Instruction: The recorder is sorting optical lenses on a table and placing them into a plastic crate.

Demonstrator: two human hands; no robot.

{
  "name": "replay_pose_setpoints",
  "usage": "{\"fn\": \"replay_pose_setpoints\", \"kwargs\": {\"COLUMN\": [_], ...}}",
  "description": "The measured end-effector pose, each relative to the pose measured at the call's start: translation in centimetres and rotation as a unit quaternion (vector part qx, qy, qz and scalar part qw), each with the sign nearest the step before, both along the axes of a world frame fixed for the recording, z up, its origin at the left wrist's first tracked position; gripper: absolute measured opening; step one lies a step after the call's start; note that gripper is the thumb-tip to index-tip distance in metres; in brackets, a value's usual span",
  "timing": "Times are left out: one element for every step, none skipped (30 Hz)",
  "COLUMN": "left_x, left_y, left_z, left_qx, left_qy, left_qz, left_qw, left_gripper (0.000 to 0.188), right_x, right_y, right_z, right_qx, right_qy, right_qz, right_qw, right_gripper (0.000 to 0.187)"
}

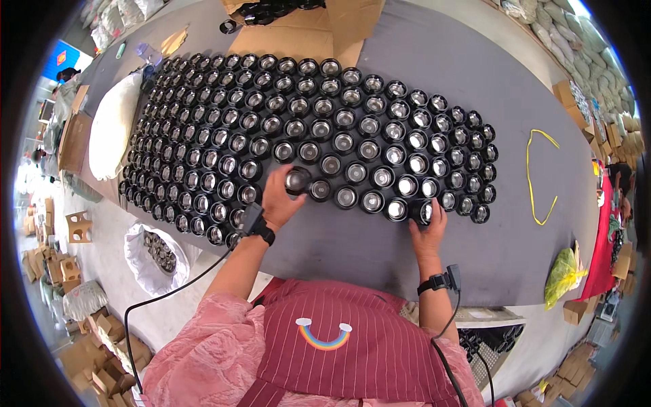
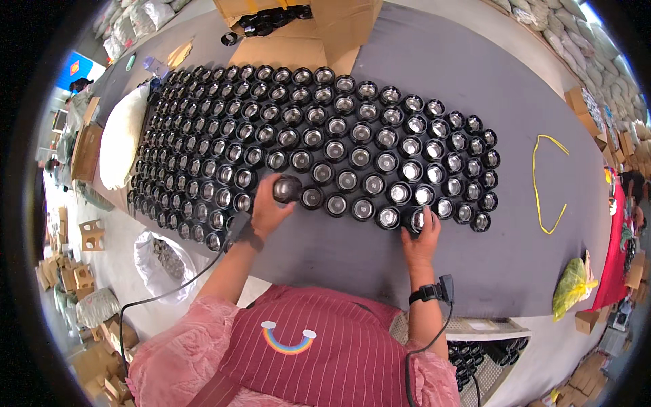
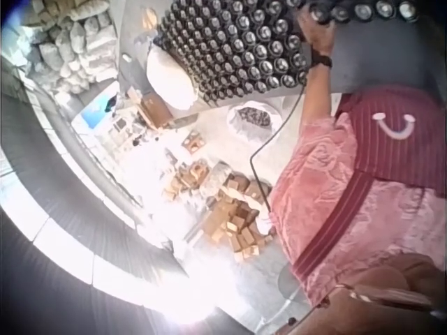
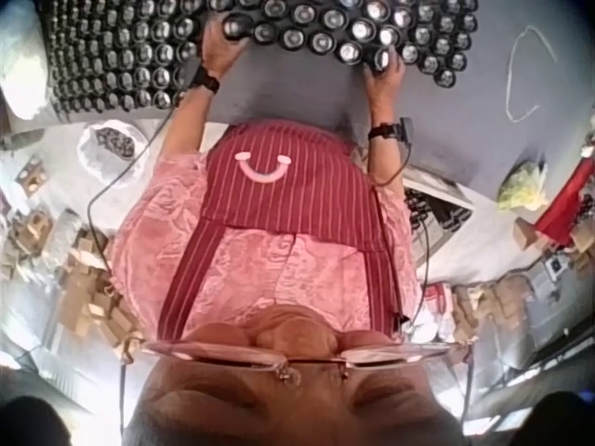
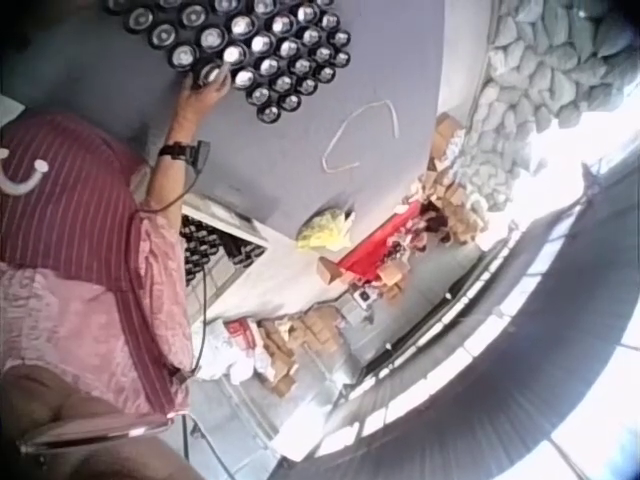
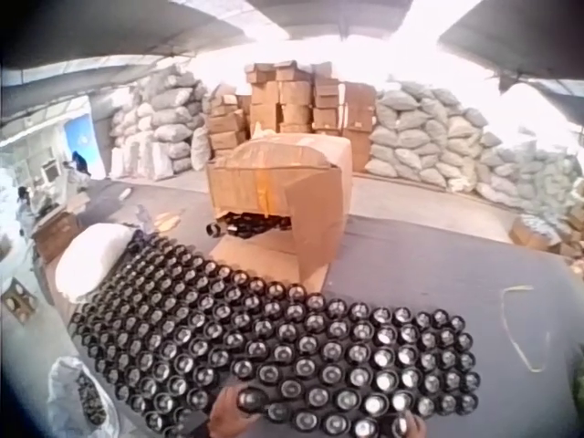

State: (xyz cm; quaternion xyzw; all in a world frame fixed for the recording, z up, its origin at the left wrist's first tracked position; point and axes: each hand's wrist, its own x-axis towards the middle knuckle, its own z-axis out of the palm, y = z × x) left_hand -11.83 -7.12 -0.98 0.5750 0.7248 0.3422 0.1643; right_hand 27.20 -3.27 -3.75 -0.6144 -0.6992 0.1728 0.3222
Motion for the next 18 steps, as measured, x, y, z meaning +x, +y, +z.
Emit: {"fn": "replay_pose_setpoints", "kwargs": {"left_x": [0.7,1.3,2.1,2.1,2.2,2.7,3.2,3.4,3.2,3.1,3.2,3.1,3.0,2.8,2.8,2.9,3.0,2.8], "left_y": [0.1,0.3,0.5,0.5,0.5,0.6,0.7,0.6,0.5,0.4,0.4,0.3,0.2,0.1,0.1,0.2,0.2,0.2], "left_z": [0.2,0.3,-0.2,-0.8,-1.5,-1.9,-2.2,-2.5,-2.3,-2.2,-2.7,-3.1,-3.5,-3.9,-3.8,-3.7,-3.9,-3.9], "left_qx": [0.011,0.022,0.016,0.017,0.009,0.001,-0.007,-0.007,-0.015,-0.023,-0.023,-0.025,-0.027,-0.027,-0.018,-0.008,-0.007,-0.001], "left_qy": [-0.007,-0.015,-0.029,-0.029,-0.015,-0.003,0.008,0.005,-0.016,-0.036,-0.038,-0.041,-0.043,-0.044,-0.027,-0.009,-0.011,-0.006], "left_qz": [-0.028,-0.056,-0.079,-0.078,-0.089,-0.102,-0.115,-0.116,-0.121,-0.127,-0.128,-0.124,-0.12,-0.121,-0.118,-0.116,-0.118,-0.119], "left_qw": [1.0,0.998,0.996,0.996,0.996,0.995,0.993,0.993,0.992,0.991,0.991,0.991,0.992,0.991,0.992,0.993,0.993,0.993], "left_gripper": [0.074,0.074,0.073,0.073,0.075,0.076,0.077,0.077,0.079,0.081,0.081,0.083,0.084,0.084,0.085,0.085,0.085,0.085], "right_x": [0.0,-0.1,-0.1,-0.1,-0.2,-0.3,-0.3,-0.3,-0.5,-0.6,-0.3,-0.4,-0.4,-0.3,-0.3,-0.2,0.0,0.1], "right_y": [0.0,-0.1,-0.3,-0.3,-0.3,-0.4,-0.5,-0.5,-0.4,-0.4,-0.6,-0.7,-0.7,-0.8,-0.7,-0.6,-0.6,-0.6], "right_z": [-0.1,-0.3,-0.5,-0.8,-1.2,-1.4,-1.6,-1.9,-2.2,-2.5,-2.6,-2.7,-2.8,-2.9,-2.9,-2.8,-2.6,-2.4], "right_qx": [0.018,0.018,0.018,0.018,0.019,0.003,-0.013,-0.013,-0.004,0.005,0.007,0.007,0.022,0.037,0.037,0.031,0.025,0.026], "right_qy": [-0.004,-0.003,0.024,0.052,0.051,0.05,0.049,0.046,0.052,0.057,0.052,0.051,0.045,0.038,0.036,0.042,0.048,0.048], "right_qz": [0.014,0.015,-0.002,-0.019,-0.018,-0.03,-0.043,-0.043,-0.05,-0.057,-0.061,-0.061,-0.053,-0.045,-0.047,-0.038,-0.029,-0.029], "right_qw": [1.0,1.0,1.0,0.998,0.998,0.998,0.998,0.998,0.997,0.997,0.997,0.997,0.997,0.998,0.998,0.998,0.998,0.998], "right_gripper": [0.095,0.095,0.095,0.096,0.096,0.096,0.097,0.097,0.098,0.099,0.1,0.1,0.1,0.1,0.1,0.1,0.1,0.1]}}
